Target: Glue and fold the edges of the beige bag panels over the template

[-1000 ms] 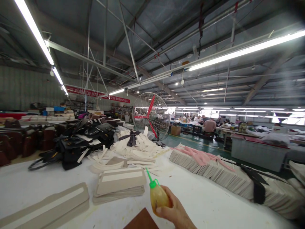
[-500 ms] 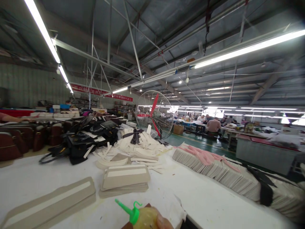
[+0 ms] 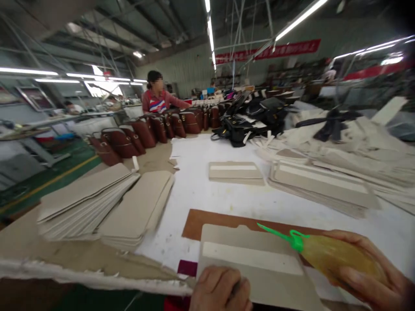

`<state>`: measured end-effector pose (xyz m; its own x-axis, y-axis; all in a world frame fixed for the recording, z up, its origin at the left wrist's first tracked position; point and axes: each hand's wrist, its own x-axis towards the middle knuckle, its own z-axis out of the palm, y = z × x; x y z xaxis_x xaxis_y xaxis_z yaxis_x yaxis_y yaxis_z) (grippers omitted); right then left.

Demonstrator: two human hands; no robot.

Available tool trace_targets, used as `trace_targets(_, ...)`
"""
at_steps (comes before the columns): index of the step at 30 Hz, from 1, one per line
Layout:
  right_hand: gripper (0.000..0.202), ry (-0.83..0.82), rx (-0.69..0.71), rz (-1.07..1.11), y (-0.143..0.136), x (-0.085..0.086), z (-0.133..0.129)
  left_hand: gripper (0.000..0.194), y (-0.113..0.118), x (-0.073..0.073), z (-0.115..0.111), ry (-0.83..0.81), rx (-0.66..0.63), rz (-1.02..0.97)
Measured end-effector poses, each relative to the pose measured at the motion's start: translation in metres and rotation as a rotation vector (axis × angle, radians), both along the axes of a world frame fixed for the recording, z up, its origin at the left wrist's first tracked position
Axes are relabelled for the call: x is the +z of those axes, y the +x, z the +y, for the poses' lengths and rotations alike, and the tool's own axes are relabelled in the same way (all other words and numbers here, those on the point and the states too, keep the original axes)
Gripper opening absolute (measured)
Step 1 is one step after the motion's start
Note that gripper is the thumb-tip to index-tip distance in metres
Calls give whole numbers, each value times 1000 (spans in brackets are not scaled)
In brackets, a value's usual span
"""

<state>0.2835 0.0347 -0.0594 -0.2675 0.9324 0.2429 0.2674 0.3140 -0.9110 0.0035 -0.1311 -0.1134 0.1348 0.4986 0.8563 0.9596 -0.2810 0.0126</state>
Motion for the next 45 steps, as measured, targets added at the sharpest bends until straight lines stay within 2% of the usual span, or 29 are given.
trace_targets(3, 42, 99, 21, -171, -16, 10, 1, 10, 4, 9, 9, 20, 1, 6)
trace_targets(6, 36, 210, 138, -281, -36, 23, 2, 7, 5, 19, 9, 55, 4, -4)
trace_targets(8, 40, 231, 209, -340, -49, 28, 5, 7, 5, 22, 8, 59, 5, -12)
trace_targets(11, 45, 284, 241, -375, -68, 33, 8, 5, 6, 20, 8, 64, 18, -15)
trace_targets(16, 40, 397, 330, -352, -96, 46, 8, 6, 11, 17, 11, 105, 65, -37)
trace_targets(22, 32, 446, 455, -334, -124, 63, 8, 11, 10, 18, 9, 64, 75, -3)
trace_targets(26, 29, 499, 514, -364, -136, 66, 8, 14, 9, 16, 8, 74, 72, 9)
trace_targets(32, 26, 479, 594, -431, -146, 64, 12, 10, 8, 12, 8, 59, 66, 16)
trace_targets(40, 27, 480, 627, -404, -154, 59, 18, 12, 12, 14, 13, 137, 129, -14)
trace_targets(45, 26, 508, 637, -413, -160, 68, 17, 12, 13, 13, 14, 124, 123, -13)
